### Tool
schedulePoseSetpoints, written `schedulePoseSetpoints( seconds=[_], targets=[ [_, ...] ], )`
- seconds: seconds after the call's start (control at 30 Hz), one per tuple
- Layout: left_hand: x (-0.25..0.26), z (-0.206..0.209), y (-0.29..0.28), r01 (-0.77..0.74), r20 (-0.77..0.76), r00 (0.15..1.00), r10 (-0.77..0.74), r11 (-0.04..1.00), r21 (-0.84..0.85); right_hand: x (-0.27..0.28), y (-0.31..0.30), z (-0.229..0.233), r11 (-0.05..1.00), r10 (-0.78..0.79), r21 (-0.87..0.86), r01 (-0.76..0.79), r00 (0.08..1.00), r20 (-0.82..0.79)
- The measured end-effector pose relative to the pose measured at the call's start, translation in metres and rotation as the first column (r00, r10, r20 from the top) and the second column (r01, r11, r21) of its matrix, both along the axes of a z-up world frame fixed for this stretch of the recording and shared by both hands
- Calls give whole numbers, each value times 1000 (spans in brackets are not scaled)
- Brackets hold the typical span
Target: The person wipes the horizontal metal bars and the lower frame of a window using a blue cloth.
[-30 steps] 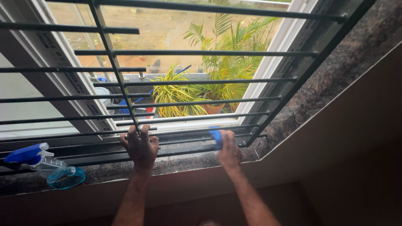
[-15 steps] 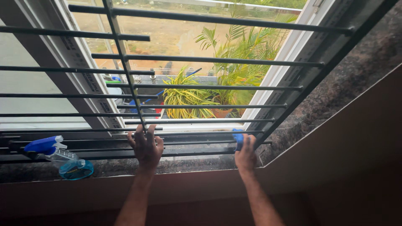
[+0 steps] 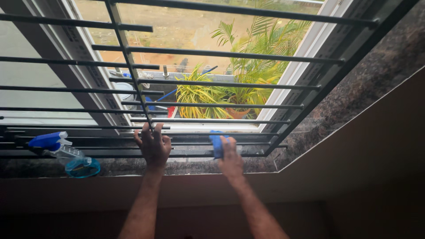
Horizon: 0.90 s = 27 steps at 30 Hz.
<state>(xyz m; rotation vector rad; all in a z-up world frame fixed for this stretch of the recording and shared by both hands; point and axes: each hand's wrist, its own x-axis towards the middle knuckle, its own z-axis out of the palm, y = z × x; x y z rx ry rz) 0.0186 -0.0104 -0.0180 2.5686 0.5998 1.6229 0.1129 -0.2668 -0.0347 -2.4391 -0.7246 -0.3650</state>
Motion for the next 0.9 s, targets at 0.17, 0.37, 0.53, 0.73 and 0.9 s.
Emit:
schedulePoseSetpoints(
  seconds=[0.17, 0.37, 0.53, 0.73, 0.9],
  targets=[
    [-1, 0, 5, 30, -2, 1000, -30, 999, 25, 31, -50, 9, 985, -171, 40, 169, 984, 58],
    [2, -4, 13, 53, 40, 998, -55, 998, 44, 33, -76, 24, 957, -290, 9, 290, 957, -15],
    [0, -5, 23, 114, 42, 992, -118, 990, 87, 27, -29, 2, 969, -211, 154, 195, 973, 96],
    [2, -13, 31, 154, 46, 986, -159, 983, 103, -14, 55, -19, 988, -105, 120, 98, 993, 51],
    [7, -14, 34, 148, 79, 984, -159, 980, 134, -35, 82, -2, 993, -90, 68, 92, 996, -23]
  ],
)
